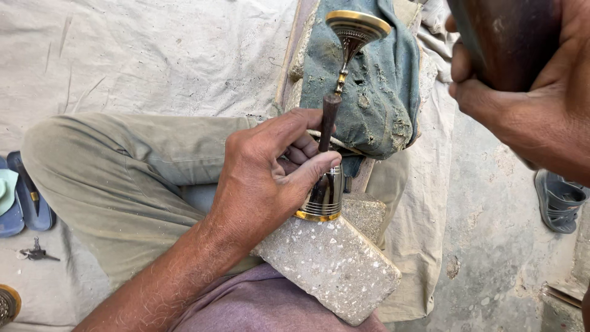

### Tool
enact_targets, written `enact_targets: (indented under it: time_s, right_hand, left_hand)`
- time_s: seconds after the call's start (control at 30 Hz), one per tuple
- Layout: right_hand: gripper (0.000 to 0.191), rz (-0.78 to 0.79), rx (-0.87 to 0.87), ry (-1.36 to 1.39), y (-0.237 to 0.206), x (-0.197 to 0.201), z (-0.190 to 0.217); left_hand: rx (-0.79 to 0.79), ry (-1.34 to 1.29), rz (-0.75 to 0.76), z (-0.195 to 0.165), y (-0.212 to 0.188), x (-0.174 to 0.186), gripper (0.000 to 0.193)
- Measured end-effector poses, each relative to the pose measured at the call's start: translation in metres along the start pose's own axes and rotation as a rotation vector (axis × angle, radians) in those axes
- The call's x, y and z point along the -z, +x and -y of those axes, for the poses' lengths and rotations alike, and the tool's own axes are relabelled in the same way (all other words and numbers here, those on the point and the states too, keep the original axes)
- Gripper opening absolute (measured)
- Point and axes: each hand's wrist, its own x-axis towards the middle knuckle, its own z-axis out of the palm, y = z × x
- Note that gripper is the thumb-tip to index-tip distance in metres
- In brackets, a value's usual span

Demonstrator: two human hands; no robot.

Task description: The person sits on the ground and holds a small punch against the surface of a brass bell-shaped object resting on a stone block, striking the punch with a wooden mallet to work the metal surface. They reposition the punch and rotate the object between strikes, and at one point reach aside to pick up a small item before resuming hammering.

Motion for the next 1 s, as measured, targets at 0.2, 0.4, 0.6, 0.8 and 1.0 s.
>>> enact_targets:
  time_s: [0.2, 0.4, 0.6, 0.8, 1.0]
  right_hand:
    - [0.032, 0.059, -0.022, -0.12, -0.014, -0.003, -0.018]
    - [0.044, 0.035, -0.084, -0.051, -0.04, -0.007, -0.033]
    - [0.035, -0.005, -0.392, -0.031, -0.089, -0.034, -0.041]
    - [0.028, -0.112, -0.539, 0.0, -0.139, -0.067, -0.034]
    - [0.027, -0.309, -0.602, 0.195, -0.168, -0.118, -0.022]
  left_hand:
    - [0.075, 0.008, -0.044, -0.004, 0.0, -0.003, 0.034]
    - [-0.125, 0.053, 0.038, -0.001, 0.004, -0.001, 0.045]
    - [-0.216, 0.123, 0.252, -0.005, 0.02, 0.001, 0.041]
    - [-0.387, 0.223, 0.4, -0.014, 0.038, 0.006, 0.039]
    - [-0.415, 0.314, 0.678, -0.016, 0.054, 0.0, 0.028]
